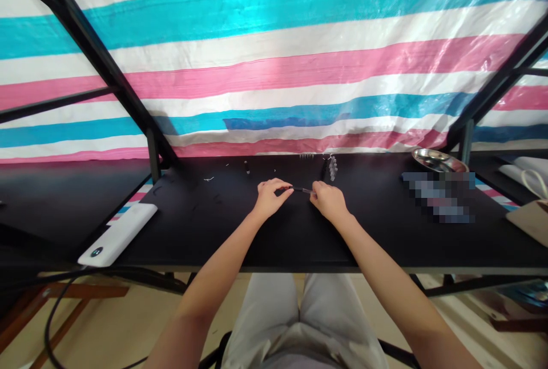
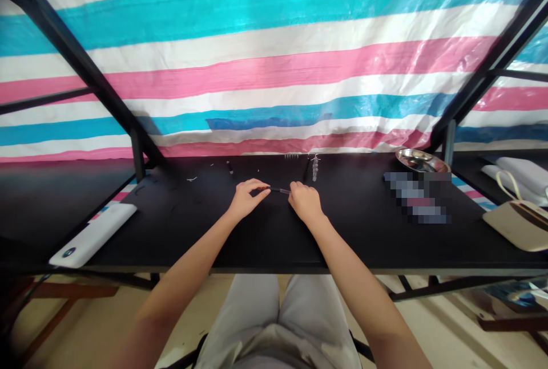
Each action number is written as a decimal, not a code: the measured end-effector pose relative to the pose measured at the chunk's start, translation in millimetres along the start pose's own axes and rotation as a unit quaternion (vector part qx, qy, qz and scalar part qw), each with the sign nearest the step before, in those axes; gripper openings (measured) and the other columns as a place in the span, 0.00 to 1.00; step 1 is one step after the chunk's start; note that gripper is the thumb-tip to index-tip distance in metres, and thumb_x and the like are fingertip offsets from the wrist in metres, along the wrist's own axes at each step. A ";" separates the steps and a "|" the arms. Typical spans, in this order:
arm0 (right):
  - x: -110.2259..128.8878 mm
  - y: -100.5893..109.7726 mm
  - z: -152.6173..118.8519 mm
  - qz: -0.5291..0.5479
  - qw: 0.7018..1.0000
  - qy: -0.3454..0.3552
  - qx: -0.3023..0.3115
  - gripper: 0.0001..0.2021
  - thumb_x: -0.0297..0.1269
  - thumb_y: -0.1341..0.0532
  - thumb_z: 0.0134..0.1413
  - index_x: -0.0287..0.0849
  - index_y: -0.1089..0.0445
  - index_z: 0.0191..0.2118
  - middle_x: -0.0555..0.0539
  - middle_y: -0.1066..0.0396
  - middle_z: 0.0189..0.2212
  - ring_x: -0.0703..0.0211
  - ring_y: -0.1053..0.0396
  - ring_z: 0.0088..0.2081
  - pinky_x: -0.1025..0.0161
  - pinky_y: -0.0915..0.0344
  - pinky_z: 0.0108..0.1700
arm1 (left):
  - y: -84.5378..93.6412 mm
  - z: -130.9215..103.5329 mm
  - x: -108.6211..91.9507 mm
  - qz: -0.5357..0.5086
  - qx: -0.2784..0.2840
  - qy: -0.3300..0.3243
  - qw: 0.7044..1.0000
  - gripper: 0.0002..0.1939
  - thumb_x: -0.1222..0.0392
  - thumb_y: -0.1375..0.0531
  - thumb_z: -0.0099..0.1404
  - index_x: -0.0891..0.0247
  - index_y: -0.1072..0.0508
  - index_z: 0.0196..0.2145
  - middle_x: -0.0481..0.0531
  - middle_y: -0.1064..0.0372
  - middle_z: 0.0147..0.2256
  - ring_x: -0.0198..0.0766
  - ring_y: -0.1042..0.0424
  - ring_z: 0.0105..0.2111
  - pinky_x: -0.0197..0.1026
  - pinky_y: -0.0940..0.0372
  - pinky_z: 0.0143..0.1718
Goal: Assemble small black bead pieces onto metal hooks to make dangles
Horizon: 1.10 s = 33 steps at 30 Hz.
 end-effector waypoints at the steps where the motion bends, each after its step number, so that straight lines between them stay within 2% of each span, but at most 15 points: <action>1: 0.9 0.5 -0.2 -0.008 1.000 0.002 -0.005 0.05 0.30 0.48 0.52 0.40 0.36 0.33 0.45 0.32 0.30 0.60 0.34 0.29 0.64 0.52 0.28 | -0.4 -0.7 -1.4 0.030 -0.002 -0.007 1.000 0.09 0.54 0.42 0.59 0.57 0.25 0.34 0.49 0.28 0.36 0.37 0.32 0.38 0.47 0.48 0.51; 4: 2.0 3.3 -1.1 -0.010 1.000 0.013 -0.022 0.05 0.30 0.48 0.52 0.40 0.35 0.33 0.45 0.32 0.30 0.59 0.34 0.30 0.64 0.51 0.29 | -1.4 -2.2 -5.2 0.076 -0.006 -0.036 0.996 0.09 0.54 0.43 0.60 0.57 0.26 0.34 0.48 0.28 0.37 0.36 0.32 0.39 0.48 0.54 0.54; 10: -4.7 7.0 -2.5 0.048 0.994 0.016 -0.094 0.08 0.35 0.49 0.56 0.43 0.33 0.34 0.48 0.31 0.27 0.62 0.35 0.26 0.66 0.51 0.27 | 3.9 -0.6 -5.7 0.078 -0.042 -0.051 0.995 0.09 0.54 0.43 0.61 0.59 0.26 0.35 0.47 0.28 0.32 0.35 0.31 0.35 0.45 0.50 0.50; 15: -7.8 7.3 -3.5 0.126 0.975 0.033 -0.183 0.10 0.38 0.48 0.57 0.43 0.32 0.38 0.49 0.28 0.29 0.63 0.33 0.26 0.67 0.45 0.29 | 6.5 -0.2 -4.9 0.072 -0.078 -0.065 0.992 0.09 0.54 0.44 0.61 0.59 0.27 0.33 0.46 0.28 0.28 0.34 0.32 0.29 0.44 0.46 0.47; 20: -6.5 10.0 -5.4 0.161 0.955 0.061 -0.242 0.11 0.37 0.49 0.58 0.40 0.32 0.38 0.47 0.28 0.29 0.63 0.32 0.26 0.67 0.40 0.31 | 6.3 -0.2 -2.9 0.046 -0.090 -0.081 0.992 0.10 0.58 0.47 0.64 0.59 0.27 0.38 0.46 0.27 0.29 0.34 0.31 0.32 0.44 0.46 0.47; 26: -1.8 15.0 -8.2 0.177 0.943 0.093 -0.267 0.11 0.36 0.49 0.58 0.39 0.32 0.39 0.47 0.29 0.28 0.64 0.33 0.26 0.67 0.38 0.31 | 7.7 -0.8 -2.7 0.031 -0.094 -0.082 0.992 0.11 0.59 0.49 0.65 0.59 0.27 0.38 0.45 0.27 0.28 0.33 0.30 0.32 0.44 0.47 0.47; 33: 8.0 14.0 -9.7 0.183 0.943 0.120 -0.253 0.11 0.35 0.50 0.59 0.39 0.33 0.41 0.46 0.29 0.29 0.63 0.32 0.27 0.67 0.37 0.31 | 2.8 -3.0 -6.8 0.034 -0.066 -0.086 0.993 0.12 0.58 0.50 0.66 0.58 0.27 0.37 0.45 0.28 0.27 0.33 0.31 0.32 0.45 0.49 0.49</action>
Point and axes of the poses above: each hand's wrist, its own z-axis towards the middle knuckle, its own y-axis out of the back of the hand, x = y × z, the point moved 4 cm from there along z, towards the middle knuckle
